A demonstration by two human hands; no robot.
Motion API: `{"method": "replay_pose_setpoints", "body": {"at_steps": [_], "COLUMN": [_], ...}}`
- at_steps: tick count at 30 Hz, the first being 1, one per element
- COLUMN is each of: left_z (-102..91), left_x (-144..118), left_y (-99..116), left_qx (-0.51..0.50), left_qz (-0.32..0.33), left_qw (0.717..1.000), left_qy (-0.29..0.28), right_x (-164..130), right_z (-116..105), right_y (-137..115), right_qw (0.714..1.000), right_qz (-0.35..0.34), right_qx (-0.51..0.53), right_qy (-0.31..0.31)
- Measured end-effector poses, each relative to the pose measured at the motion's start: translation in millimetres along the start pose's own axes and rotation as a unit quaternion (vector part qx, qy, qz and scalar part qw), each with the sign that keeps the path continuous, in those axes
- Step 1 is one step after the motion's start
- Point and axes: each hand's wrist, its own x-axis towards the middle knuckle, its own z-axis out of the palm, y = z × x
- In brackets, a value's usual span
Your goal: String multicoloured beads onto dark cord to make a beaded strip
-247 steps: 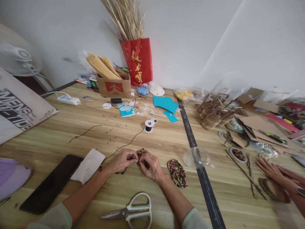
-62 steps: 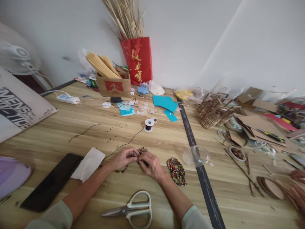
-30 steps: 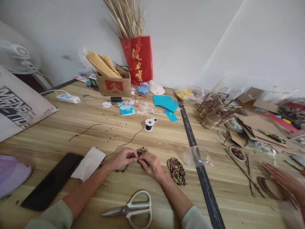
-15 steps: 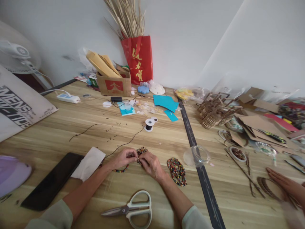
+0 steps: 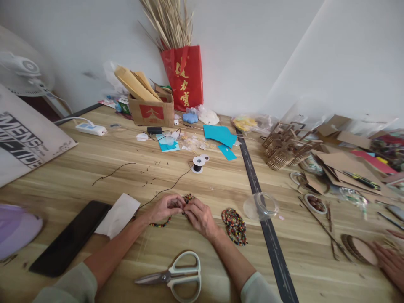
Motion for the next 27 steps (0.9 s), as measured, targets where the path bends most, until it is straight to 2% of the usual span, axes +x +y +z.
{"method": "replay_pose_setpoints", "body": {"at_steps": [11, 15, 27], "left_z": [-1.7, -1.1, -1.4], "left_x": [-2.1, -1.7, 0.1], "left_y": [-0.5, -0.1, -5.7], "left_qx": [0.024, 0.016, 0.082], "left_qz": [-0.028, -0.028, -0.021], "left_qw": [0.999, 0.999, 0.996], "left_qy": [-0.007, -0.009, -0.004], "right_x": [2.4, 2.5, 1.9], "right_z": [-1.4, -1.2, -0.5], "right_y": [-3.1, -3.3, -2.6], "right_qw": [1.0, 1.0, 1.0], "right_qz": [-0.008, -0.007, -0.012], "right_qx": [0.001, 0.004, -0.002], "right_qy": [0.018, 0.016, 0.016]}}
